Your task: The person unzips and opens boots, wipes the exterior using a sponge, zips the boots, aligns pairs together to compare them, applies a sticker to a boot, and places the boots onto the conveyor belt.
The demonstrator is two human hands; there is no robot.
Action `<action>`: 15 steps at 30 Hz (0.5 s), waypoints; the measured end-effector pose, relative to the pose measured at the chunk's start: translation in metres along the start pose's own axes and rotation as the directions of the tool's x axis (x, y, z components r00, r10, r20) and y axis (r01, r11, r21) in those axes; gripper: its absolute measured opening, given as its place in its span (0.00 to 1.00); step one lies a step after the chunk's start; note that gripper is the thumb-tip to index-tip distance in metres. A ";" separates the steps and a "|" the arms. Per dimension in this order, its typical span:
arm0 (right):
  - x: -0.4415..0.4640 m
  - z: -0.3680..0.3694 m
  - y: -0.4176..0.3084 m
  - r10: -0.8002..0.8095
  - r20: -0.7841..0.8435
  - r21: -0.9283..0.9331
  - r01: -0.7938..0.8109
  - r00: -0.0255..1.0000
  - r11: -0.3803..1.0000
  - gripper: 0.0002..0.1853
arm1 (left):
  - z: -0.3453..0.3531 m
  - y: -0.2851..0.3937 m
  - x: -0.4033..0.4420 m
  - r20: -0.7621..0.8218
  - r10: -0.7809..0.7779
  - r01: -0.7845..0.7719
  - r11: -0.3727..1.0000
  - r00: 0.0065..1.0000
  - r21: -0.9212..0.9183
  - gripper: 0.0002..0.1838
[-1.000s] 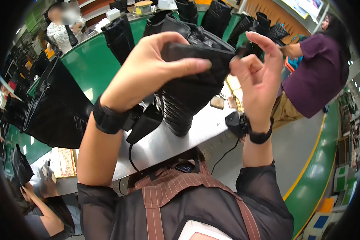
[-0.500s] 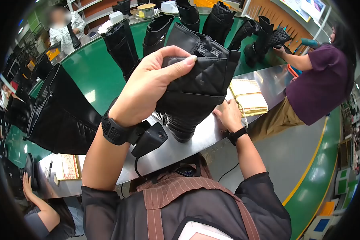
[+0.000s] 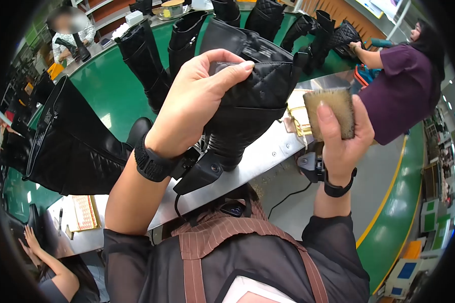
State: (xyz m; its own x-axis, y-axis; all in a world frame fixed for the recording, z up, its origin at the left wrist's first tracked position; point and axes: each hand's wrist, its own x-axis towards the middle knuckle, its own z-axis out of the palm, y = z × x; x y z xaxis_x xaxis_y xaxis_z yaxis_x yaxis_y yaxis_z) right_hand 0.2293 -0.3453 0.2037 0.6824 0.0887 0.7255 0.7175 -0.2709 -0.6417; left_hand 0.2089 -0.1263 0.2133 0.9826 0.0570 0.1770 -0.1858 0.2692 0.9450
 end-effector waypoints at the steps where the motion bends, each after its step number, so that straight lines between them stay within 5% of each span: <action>1: 0.005 0.009 -0.013 -0.128 0.004 -0.052 0.128 0.992 0.990 0.09 | 0.002 0.000 0.000 -0.008 0.024 -0.023 1.000 1.000 0.012 0.07; 4: 0.021 0.043 -0.014 -0.512 0.057 -0.292 0.504 0.857 0.813 0.11 | 0.002 -0.003 -0.002 -0.038 0.072 -0.071 0.997 0.997 0.028 0.07; 6: 0.018 0.045 -0.014 -0.494 0.033 -0.310 0.479 0.869 0.821 0.10 | 0.001 -0.005 -0.003 -0.063 0.102 -0.100 0.994 0.993 0.031 0.07; 8: 0.014 0.026 -0.029 -0.332 0.291 -0.326 0.419 0.897 0.847 0.11 | 0.001 -0.006 -0.004 -0.060 0.123 -0.123 0.992 0.991 0.010 0.07; 10: 0.011 0.018 -0.036 -0.305 0.349 -0.266 0.405 0.886 0.875 0.13 | -0.001 -0.006 -0.003 -0.063 0.118 -0.118 0.993 0.991 0.010 0.07; 11: 0.009 0.019 -0.039 -0.125 0.236 -0.200 0.174 0.964 0.964 0.14 | -0.001 -0.004 -0.004 -0.060 0.124 -0.123 0.992 0.990 0.023 0.07; 14: 0.011 0.034 -0.029 0.011 0.049 -0.090 -0.007 0.999 0.996 0.16 | 0.002 -0.006 -0.005 -0.048 0.123 -0.122 0.992 0.991 0.018 0.08; 15: 0.011 0.041 -0.024 -0.142 0.070 -0.194 0.153 0.987 0.969 0.17 | -0.001 -0.007 -0.005 -0.060 0.121 -0.121 0.993 0.991 0.010 0.07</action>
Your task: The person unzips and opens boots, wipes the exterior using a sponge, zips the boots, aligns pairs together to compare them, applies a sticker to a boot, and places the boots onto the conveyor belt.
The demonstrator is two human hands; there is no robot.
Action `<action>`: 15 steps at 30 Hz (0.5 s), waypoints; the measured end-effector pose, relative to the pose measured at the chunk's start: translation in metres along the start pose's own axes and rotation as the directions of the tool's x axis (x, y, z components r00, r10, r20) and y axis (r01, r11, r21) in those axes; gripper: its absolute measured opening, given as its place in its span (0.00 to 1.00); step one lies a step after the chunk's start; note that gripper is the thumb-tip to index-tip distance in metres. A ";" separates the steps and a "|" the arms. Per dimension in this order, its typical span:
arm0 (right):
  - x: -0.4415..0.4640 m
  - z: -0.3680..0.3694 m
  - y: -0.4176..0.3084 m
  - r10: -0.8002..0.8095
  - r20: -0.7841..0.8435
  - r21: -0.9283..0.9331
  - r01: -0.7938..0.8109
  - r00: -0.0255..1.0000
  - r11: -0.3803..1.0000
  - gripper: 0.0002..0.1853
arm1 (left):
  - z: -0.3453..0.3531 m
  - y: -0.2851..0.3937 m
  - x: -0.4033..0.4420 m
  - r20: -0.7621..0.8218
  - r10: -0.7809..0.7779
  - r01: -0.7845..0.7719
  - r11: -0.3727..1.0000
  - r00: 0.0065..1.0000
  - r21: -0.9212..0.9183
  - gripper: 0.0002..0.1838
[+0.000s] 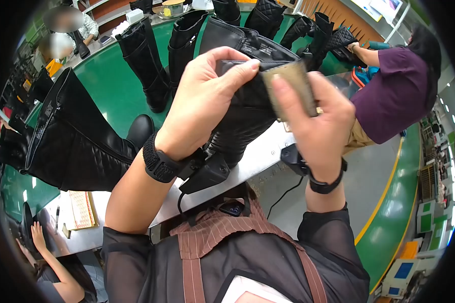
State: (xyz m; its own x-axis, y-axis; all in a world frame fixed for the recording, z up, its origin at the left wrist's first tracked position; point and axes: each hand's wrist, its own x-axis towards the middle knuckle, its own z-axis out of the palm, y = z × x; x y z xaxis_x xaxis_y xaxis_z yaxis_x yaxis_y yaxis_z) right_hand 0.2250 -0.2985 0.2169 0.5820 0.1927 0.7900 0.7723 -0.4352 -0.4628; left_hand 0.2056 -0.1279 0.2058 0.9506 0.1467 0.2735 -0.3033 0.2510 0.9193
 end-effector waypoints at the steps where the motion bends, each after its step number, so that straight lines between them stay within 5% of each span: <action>1: 0.000 0.004 0.001 -0.156 0.006 -0.113 0.156 0.988 0.981 0.17 | -0.002 -0.001 0.001 -0.012 0.001 -0.001 1.000 1.000 -0.008 0.07; 2: -0.002 0.001 -0.001 -0.253 0.031 -0.153 0.255 0.967 0.955 0.19 | -0.003 -0.002 0.001 -0.025 -0.023 0.021 0.998 0.999 -0.052 0.06; 3: -0.006 -0.013 -0.009 -0.138 0.197 -0.102 0.160 0.971 0.982 0.16 | -0.005 0.000 0.000 -0.027 -0.017 0.016 0.999 0.999 -0.050 0.06; 5: -0.006 -0.042 0.001 -0.156 0.559 0.186 0.060 0.814 0.981 0.13 | -0.010 0.005 -0.001 -0.065 -0.082 0.070 0.984 0.995 -0.166 0.06; 6: -0.015 -0.039 0.003 -0.035 0.401 0.242 -0.069 0.916 0.968 0.11 | -0.016 0.005 0.001 -0.055 -0.109 0.097 0.979 0.993 -0.182 0.07; 9: -0.008 -0.034 0.016 0.363 0.051 0.265 -0.363 0.930 0.893 0.13 | -0.018 0.002 0.005 -0.066 -0.151 0.139 0.977 0.986 -0.162 0.07; 15: -0.016 0.001 0.029 -0.032 0.094 0.194 0.014 0.995 0.981 0.14 | -0.012 0.000 0.003 -0.022 -0.180 0.174 0.970 0.984 -0.167 0.07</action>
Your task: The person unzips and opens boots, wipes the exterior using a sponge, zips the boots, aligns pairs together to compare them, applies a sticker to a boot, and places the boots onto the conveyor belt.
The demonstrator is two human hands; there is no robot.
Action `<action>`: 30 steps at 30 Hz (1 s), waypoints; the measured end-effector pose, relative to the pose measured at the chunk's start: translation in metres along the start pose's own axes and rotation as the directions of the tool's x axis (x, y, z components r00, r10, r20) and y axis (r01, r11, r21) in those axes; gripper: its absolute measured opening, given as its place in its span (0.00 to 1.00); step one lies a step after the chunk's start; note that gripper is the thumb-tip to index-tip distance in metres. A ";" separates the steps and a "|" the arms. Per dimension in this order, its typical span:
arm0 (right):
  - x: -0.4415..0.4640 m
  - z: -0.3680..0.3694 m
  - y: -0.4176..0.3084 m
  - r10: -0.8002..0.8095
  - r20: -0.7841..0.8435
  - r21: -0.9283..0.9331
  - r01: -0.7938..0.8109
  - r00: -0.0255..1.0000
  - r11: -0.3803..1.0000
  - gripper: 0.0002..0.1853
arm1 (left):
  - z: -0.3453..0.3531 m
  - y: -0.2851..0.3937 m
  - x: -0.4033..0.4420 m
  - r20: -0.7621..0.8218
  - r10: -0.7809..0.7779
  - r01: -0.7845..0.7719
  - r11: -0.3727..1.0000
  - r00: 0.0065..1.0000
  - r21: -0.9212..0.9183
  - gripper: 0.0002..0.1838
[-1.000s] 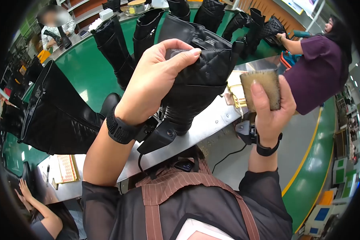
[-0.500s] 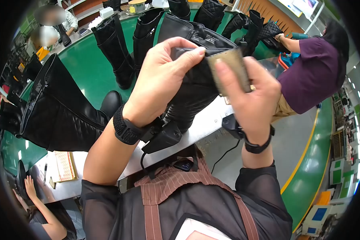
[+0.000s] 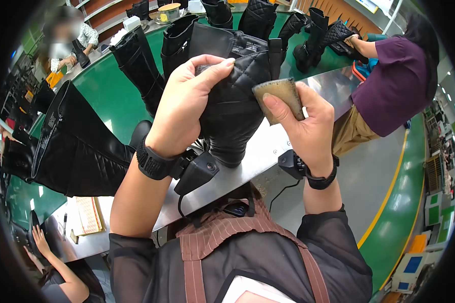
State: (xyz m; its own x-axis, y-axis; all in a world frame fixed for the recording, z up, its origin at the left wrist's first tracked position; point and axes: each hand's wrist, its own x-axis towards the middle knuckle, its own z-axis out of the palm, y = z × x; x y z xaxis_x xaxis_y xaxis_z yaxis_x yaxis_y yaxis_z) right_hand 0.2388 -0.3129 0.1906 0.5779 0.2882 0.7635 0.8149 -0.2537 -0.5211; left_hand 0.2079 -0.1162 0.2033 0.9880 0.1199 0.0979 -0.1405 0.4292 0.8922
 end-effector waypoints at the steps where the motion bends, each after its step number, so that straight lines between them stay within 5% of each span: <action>1: -0.001 -0.008 0.004 0.116 0.061 0.003 -0.116 0.991 0.993 0.14 | -0.002 0.000 0.000 -0.014 0.005 -0.005 1.000 1.000 -0.009 0.07; 4: 0.002 -0.039 0.016 0.209 -0.107 -0.461 -0.235 0.972 0.856 0.07 | -0.004 0.002 -0.001 -0.046 0.019 -0.019 1.000 0.999 -0.009 0.07; 6: 0.003 -0.038 0.014 0.274 -0.172 -0.279 -0.313 0.946 0.908 0.15 | -0.001 0.002 0.002 -0.058 0.021 -0.021 1.000 0.998 0.001 0.07; 9: -0.001 -0.019 -0.009 0.055 -0.056 -0.030 -0.057 0.997 0.998 0.13 | 0.004 -0.003 0.003 -0.003 -0.026 0.026 1.000 1.000 0.007 0.07; 10: 0.003 -0.013 -0.005 -0.130 -0.062 -0.127 0.122 0.990 0.984 0.13 | 0.003 -0.003 0.002 0.004 0.009 -0.009 1.000 1.000 0.016 0.07; 16: -0.013 -0.033 0.032 -0.038 0.262 -0.503 0.171 0.964 0.847 0.15 | -0.008 -0.002 0.003 -0.066 0.042 -0.040 0.999 0.997 0.026 0.09; 18: -0.014 -0.032 0.025 0.234 0.061 -0.304 -0.205 0.970 0.930 0.15 | -0.004 -0.002 0.001 -0.062 0.036 -0.035 0.999 0.997 0.023 0.14; 22: -0.014 -0.017 0.019 0.158 -0.063 0.132 -0.148 0.985 0.980 0.14 | 0.005 -0.006 -0.012 -0.013 0.286 -0.275 0.933 0.958 0.234 0.24; 24: -0.016 -0.013 0.026 0.154 -0.058 0.109 -0.147 0.986 0.983 0.14 | 0.004 -0.020 -0.015 0.070 0.627 -0.595 0.690 0.776 0.411 0.29; 26: -0.017 -0.007 0.031 0.158 -0.069 0.184 -0.143 0.985 0.972 0.14 | -0.003 -0.026 -0.014 0.249 0.873 -0.719 0.151 0.419 0.679 0.33; 27: -0.018 -0.006 0.030 0.161 -0.075 0.190 -0.145 0.984 0.971 0.14 | -0.002 -0.016 -0.022 0.467 0.823 -0.576 -0.220 0.324 0.788 0.32; 30: -0.022 -0.007 0.031 0.210 -0.074 0.240 -0.187 0.975 0.953 0.14 | 0.017 -0.012 -0.039 0.565 0.617 -0.339 -0.453 0.548 0.824 0.24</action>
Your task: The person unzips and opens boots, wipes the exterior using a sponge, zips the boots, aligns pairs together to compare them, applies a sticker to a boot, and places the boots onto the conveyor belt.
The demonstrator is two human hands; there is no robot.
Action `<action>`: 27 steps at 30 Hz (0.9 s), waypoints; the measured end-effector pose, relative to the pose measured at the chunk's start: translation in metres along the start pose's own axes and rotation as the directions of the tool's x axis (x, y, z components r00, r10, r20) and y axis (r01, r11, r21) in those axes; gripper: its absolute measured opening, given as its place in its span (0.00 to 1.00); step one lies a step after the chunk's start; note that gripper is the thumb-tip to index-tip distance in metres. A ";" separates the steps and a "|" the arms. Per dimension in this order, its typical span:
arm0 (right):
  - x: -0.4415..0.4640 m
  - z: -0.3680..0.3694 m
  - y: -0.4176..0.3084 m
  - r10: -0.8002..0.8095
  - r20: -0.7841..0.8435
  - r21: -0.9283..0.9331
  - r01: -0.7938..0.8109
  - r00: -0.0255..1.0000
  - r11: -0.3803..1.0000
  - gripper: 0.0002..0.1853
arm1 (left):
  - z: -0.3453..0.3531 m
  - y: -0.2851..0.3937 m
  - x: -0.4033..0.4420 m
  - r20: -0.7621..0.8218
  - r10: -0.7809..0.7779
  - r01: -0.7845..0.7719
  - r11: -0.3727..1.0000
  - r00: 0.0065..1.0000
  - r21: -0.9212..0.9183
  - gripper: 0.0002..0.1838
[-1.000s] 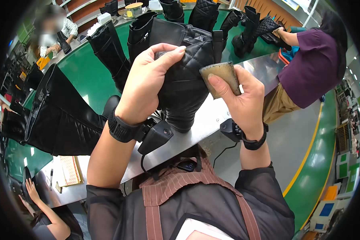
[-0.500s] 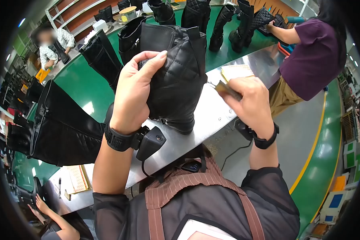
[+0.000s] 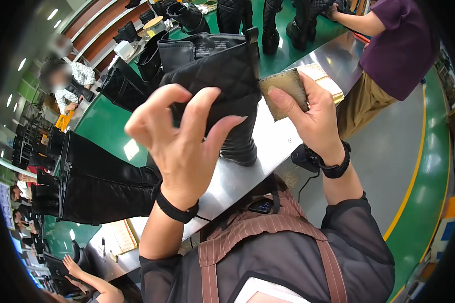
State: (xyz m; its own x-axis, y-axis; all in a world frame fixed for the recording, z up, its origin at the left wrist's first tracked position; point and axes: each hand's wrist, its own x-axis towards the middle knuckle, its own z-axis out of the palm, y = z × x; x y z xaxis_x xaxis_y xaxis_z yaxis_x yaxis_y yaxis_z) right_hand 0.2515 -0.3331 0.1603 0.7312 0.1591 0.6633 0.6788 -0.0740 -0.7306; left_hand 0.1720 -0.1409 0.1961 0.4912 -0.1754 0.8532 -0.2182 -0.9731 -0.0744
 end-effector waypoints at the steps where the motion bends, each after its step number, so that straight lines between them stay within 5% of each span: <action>1: 0.000 -0.001 -0.001 0.011 -0.009 0.001 -0.011 1.000 1.000 0.14 | 0.002 0.006 0.002 0.041 -0.051 0.052 0.998 0.998 -0.025 0.21; 6: -0.003 -0.008 -0.010 0.003 -0.159 -0.046 -0.011 0.987 0.999 0.14 | 0.009 0.009 0.005 0.075 -0.063 0.075 0.983 0.995 -0.170 0.16; 8: -0.005 -0.006 -0.016 -0.219 -0.168 -0.280 0.166 0.961 0.945 0.14 | 0.005 0.010 0.008 0.120 -0.076 0.100 0.974 0.990 -0.202 0.15; 10: 0.000 0.003 -0.025 -0.402 -0.028 -0.360 0.366 0.915 0.858 0.13 | 0.001 0.012 0.010 0.144 -0.073 0.104 0.971 0.987 -0.216 0.14; 12: -0.001 0.013 -0.016 -0.414 0.054 -0.396 0.400 0.909 0.826 0.12 | 0.000 0.012 0.012 0.145 -0.035 0.063 0.978 0.989 -0.197 0.12; 16: -0.007 -0.007 0.006 -0.362 0.015 -0.500 0.321 0.932 0.804 0.10 | 0.004 -0.001 0.011 0.170 -0.036 0.082 0.958 0.985 -0.276 0.09; 18: -0.011 -0.020 0.013 -0.054 -0.105 -0.597 -0.020 0.993 0.802 0.09 | 0.005 -0.003 0.011 0.184 -0.087 0.152 0.913 0.979 -0.379 0.07; 19: -0.012 -0.017 0.011 -0.054 -0.106 -0.598 -0.020 0.993 0.801 0.09 | 0.006 -0.004 0.012 0.184 -0.086 0.152 0.912 0.979 -0.380 0.07; 21: -0.012 -0.006 -0.006 -0.221 -0.279 -0.417 0.089 0.935 0.904 0.10 | 0.008 -0.003 0.013 0.183 -0.075 0.142 0.911 0.980 -0.387 0.07; 24: -0.007 0.011 -0.023 -0.485 -0.083 -0.439 0.405 0.870 0.802 0.12 | 0.007 0.000 0.015 0.199 -0.073 0.142 0.922 0.977 -0.359 0.07; 27: -0.004 0.021 0.004 -0.573 -0.014 -0.472 0.500 0.819 0.726 0.12 | 0.003 -0.002 0.012 0.261 -0.138 0.234 0.894 0.955 -0.383 0.06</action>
State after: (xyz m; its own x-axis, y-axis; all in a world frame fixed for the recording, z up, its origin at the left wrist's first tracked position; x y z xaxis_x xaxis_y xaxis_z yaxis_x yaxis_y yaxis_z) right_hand 0.2496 -0.3136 0.1514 0.2112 0.1587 0.9645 0.8901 -0.4389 -0.1227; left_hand 0.1814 -0.1418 0.2050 0.7194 -0.0724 0.6908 -0.4032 -0.8533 0.3305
